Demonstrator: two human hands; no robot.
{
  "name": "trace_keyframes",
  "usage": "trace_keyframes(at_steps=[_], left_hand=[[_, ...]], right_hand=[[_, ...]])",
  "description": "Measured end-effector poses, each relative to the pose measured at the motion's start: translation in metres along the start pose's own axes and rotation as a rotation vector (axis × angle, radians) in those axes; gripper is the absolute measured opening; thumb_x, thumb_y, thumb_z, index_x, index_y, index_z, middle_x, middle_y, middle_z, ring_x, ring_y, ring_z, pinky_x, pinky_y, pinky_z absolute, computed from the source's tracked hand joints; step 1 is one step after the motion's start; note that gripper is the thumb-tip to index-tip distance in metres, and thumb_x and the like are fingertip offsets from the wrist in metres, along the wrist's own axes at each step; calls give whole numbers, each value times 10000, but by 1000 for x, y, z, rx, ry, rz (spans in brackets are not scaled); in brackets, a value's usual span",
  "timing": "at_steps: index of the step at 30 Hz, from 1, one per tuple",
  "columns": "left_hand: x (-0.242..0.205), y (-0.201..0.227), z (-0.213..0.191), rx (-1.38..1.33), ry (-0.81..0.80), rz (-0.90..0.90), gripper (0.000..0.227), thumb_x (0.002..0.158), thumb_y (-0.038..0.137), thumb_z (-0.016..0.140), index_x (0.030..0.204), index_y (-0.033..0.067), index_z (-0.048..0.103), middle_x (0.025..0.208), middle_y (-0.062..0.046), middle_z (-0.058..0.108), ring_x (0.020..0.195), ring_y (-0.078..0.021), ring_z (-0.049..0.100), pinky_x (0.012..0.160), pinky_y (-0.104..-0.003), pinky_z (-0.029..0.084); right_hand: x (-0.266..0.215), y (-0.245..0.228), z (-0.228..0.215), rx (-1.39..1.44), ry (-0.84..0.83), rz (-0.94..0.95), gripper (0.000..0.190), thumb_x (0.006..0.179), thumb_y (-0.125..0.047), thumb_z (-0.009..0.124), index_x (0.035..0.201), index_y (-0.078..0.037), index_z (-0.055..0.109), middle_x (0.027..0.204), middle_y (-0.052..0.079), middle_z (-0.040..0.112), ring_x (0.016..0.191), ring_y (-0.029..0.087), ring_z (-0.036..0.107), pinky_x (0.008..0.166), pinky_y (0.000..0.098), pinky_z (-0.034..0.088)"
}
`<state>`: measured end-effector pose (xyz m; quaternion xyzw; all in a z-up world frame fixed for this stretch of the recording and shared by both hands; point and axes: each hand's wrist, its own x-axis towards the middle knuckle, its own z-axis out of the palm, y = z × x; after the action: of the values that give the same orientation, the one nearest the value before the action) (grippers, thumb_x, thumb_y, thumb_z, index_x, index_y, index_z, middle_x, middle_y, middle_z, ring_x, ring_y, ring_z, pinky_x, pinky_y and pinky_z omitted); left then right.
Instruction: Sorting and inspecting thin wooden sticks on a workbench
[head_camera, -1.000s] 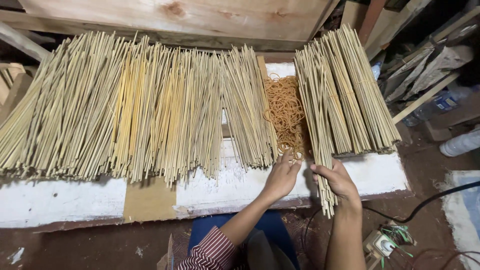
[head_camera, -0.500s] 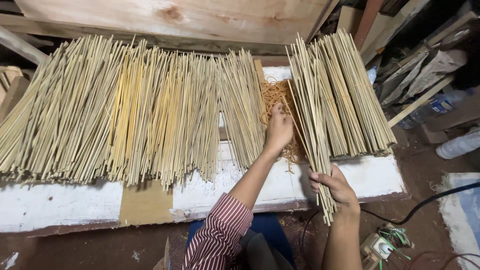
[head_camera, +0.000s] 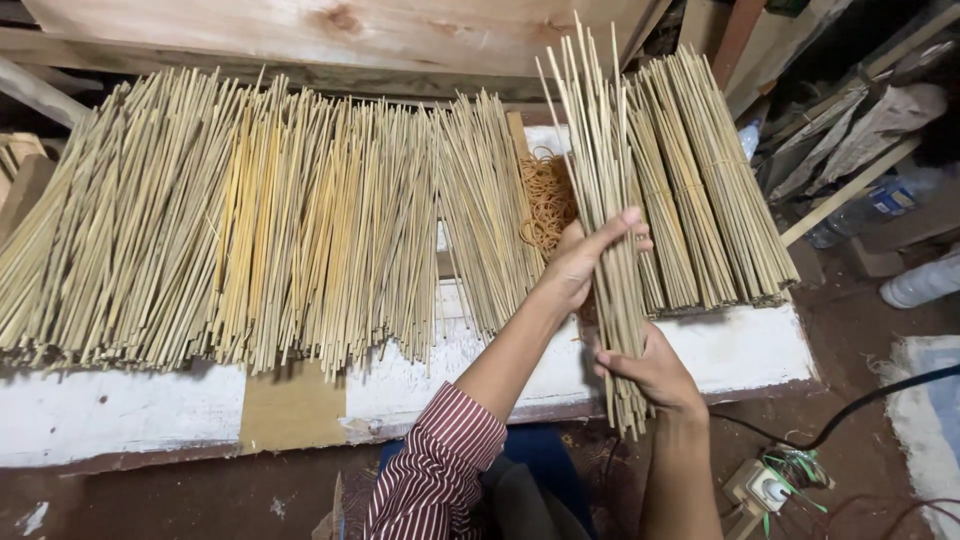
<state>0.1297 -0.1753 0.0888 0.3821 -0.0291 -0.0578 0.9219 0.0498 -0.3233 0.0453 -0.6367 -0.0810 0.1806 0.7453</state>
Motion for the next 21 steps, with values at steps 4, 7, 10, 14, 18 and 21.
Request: trace_keyframes(at_steps=[4,7,10,14,18,21], left_hand=[[-30,32,21,69,-12,83,568,863,339,850,1207,-34,595,954,-170,720,776,-185,722,690,-334,616],[-56,67,26,167,-15,224,458,832,188,861,1140,-68,638,796,-144,711,579,-134,693,522,-275,598],[-85,114,22,415,-108,298,325,808,247,845,966,38,652,726,-48,710,591,-69,681,550,-219,582],[-112,145,1,639,-152,442,351,734,235,884,904,43,645,720,-54,686,649,-73,605,568,-225,502],[-124,133,-30,599,-72,477,358,680,159,918,908,62,658,763,-83,743,708,-53,618,641,-233,532],[-125,135,-46,570,-67,475,349,715,125,893,956,59,649,800,-84,753,751,-67,668,709,-236,556]], right_hand=[[-1,-9,35,-106,-11,62,559,661,0,909,1148,69,643,908,204,755,763,253,724,708,403,607],[10,13,64,-20,12,37,615,647,-9,924,1186,34,631,961,150,770,846,205,737,777,402,614],[30,50,76,-172,8,-137,1037,570,-125,993,1447,18,459,1347,213,643,1208,262,598,1089,541,454],[35,67,108,-178,-14,-157,982,572,-130,987,1402,8,479,1295,202,652,1162,254,607,1049,524,462],[48,75,139,-191,-44,-195,927,575,-134,981,1356,-1,499,1243,191,661,1116,247,617,1009,508,471],[51,81,149,-217,-42,-211,886,577,-137,977,1322,-9,514,1205,183,668,1082,241,624,979,496,477]])
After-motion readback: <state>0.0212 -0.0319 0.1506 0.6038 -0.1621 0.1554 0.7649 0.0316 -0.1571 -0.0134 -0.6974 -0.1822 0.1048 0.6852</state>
